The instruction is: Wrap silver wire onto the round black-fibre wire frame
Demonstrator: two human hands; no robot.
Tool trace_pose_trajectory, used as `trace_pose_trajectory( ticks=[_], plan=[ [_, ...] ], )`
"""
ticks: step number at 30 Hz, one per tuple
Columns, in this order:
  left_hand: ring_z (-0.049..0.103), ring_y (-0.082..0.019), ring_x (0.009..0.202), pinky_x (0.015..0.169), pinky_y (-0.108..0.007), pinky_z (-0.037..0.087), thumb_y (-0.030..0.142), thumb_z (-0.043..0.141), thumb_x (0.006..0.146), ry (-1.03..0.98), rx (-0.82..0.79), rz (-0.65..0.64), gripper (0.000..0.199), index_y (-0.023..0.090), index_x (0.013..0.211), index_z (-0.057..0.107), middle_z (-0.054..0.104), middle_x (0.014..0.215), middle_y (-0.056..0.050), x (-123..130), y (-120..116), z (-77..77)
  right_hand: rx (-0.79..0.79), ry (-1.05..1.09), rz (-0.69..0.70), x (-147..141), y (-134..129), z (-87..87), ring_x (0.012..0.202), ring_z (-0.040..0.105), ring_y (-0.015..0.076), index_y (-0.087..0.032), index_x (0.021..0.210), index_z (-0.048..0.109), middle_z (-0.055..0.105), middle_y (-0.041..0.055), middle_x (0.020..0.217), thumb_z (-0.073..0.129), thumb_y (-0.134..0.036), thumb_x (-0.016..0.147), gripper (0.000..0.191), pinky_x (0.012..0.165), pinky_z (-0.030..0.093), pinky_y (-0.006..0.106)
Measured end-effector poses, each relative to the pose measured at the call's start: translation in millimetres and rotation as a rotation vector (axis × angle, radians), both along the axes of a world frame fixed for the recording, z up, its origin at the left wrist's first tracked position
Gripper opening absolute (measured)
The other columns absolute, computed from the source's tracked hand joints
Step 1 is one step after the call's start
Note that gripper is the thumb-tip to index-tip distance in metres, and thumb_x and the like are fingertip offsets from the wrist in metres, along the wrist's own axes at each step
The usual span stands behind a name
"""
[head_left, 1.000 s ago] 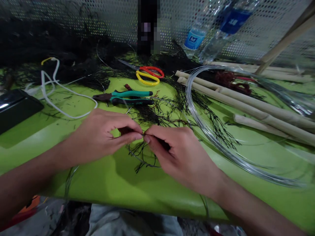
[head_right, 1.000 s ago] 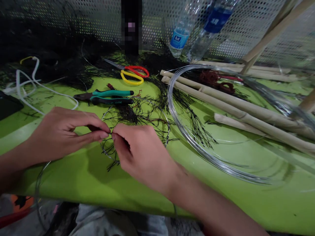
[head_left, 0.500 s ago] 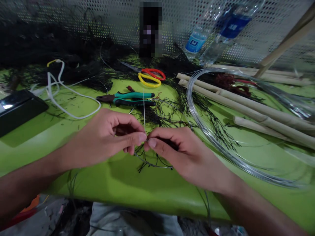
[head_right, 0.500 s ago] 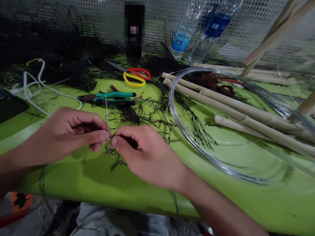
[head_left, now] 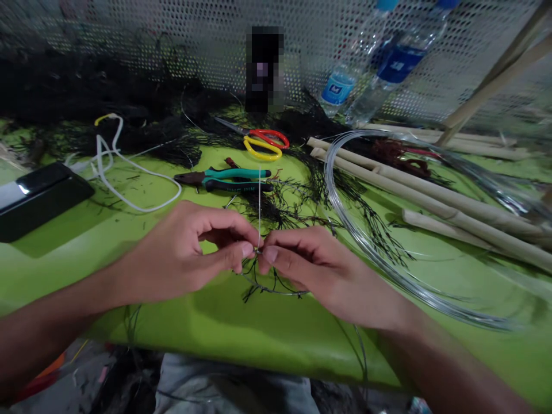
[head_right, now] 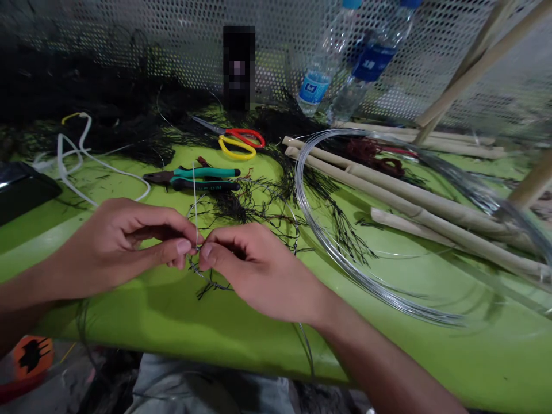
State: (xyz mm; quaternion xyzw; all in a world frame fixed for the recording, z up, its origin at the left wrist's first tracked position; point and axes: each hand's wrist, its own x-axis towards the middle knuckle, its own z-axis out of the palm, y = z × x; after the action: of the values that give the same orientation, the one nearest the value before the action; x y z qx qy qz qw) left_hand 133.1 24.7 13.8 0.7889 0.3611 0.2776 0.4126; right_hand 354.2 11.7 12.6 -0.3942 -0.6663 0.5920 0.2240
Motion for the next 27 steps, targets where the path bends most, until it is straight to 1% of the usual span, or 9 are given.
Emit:
trace_pose_trajectory(
  ticks=[4,6,8,10,12,15,20,23,27],
  plan=[
    [0.073,-0.010,0.070,0.059,-0.015,0.056,0.021,0.066,0.093,0.060,0.110,0.019,0.008,0.021,0.093,0.074,0.078,0.083,0.003,1,0,-2.3,0.029,-0.020,-0.008,0,0,-0.2,0.050,0.033,0.0062,-0.013,0.078,0.066,0.040,-0.0064,0.056,0.051,-0.029,0.101,0.032,0.047,0.023,0.023],
    [0.072,-0.010,0.071,0.065,-0.019,0.057,0.020,0.068,0.091,0.084,0.299,0.068,0.006,0.020,0.097,0.071,0.076,0.084,0.003,0,-1,-4.6,0.052,-0.033,-0.025,0,-1,-0.7,0.051,0.035,0.0062,-0.013,0.080,0.068,0.044,-0.0052,0.059,0.051,-0.026,0.100,0.029,0.048,0.025,0.023],
    [0.072,-0.012,0.079,0.073,-0.023,0.059,0.020,0.070,0.090,0.093,0.569,0.099,0.012,0.020,0.102,0.068,0.076,0.092,0.000,-2,-1,-7.1,0.058,-0.031,-0.030,0,-1,-1.3,0.053,0.037,0.0065,-0.013,0.083,0.069,0.050,-0.0033,0.063,0.050,-0.025,0.100,0.028,0.049,0.026,0.023],
    [0.073,-0.015,0.093,0.085,-0.028,0.060,0.018,0.071,0.089,0.116,0.815,0.060,0.018,0.022,0.107,0.067,0.076,0.105,-0.003,-5,-1,-8.6,0.053,-0.027,-0.013,0,-1,-1.7,0.057,0.040,0.0070,-0.013,0.084,0.068,0.055,-0.0016,0.068,0.049,-0.024,0.099,0.027,0.050,0.029,0.022],
    [0.072,-0.017,0.107,0.097,-0.031,0.058,0.016,0.071,0.090,0.150,0.958,-0.029,0.021,0.023,0.109,0.068,0.076,0.114,-0.003,-8,-1,-8.6,0.062,-0.029,0.001,0,-1,-1.6,0.061,0.042,0.0077,-0.013,0.084,0.067,0.055,-0.0017,0.070,0.050,-0.022,0.099,0.024,0.053,0.032,0.021],
    [0.070,-0.016,0.116,0.107,-0.030,0.056,0.014,0.068,0.093,0.200,0.980,-0.116,0.017,0.022,0.108,0.070,0.077,0.115,0.000,-10,-1,-6.8,0.113,-0.071,-0.008,-1,-2,-0.3,0.062,0.037,0.0080,-0.014,0.078,0.063,0.044,-0.0038,0.066,0.051,-0.020,0.097,0.023,0.054,0.031,0.021],
    [0.069,-0.018,0.120,0.110,-0.031,0.054,0.012,0.069,0.092,0.223,0.958,-0.087,0.023,0.019,0.114,0.070,0.077,0.117,-0.001,-12,-4,-7.7,0.278,-0.125,-0.049,-2,-9,3.8,0.057,0.028,0.0067,-0.017,0.066,0.045,0.031,-0.0061,0.062,0.052,-0.020,0.098,0.033,0.051,0.023,0.024],
    [0.070,-0.017,0.118,0.108,-0.030,0.055,0.012,0.071,0.090,0.237,0.943,-0.067,0.033,0.020,0.122,0.066,0.077,0.118,-0.002,-12,-7,-8.3,0.373,-0.151,-0.051,-2,-14,6.9,0.056,0.027,0.0065,-0.017,0.068,0.047,0.032,-0.0068,0.060,0.053,-0.016,0.098,0.030,0.051,0.023,0.024],
    [0.074,-0.017,0.106,0.098,-0.029,0.058,0.014,0.067,0.093,0.222,0.913,-0.040,0.025,0.020,0.117,0.066,0.078,0.114,-0.005,-11,-10,-4.3,0.447,-0.164,-0.047,-3,-17,12.8,0.055,0.027,0.0066,-0.018,0.072,0.049,0.032,-0.0069,0.061,0.052,-0.018,0.100,0.029,0.052,0.023,0.024]
  ],
)
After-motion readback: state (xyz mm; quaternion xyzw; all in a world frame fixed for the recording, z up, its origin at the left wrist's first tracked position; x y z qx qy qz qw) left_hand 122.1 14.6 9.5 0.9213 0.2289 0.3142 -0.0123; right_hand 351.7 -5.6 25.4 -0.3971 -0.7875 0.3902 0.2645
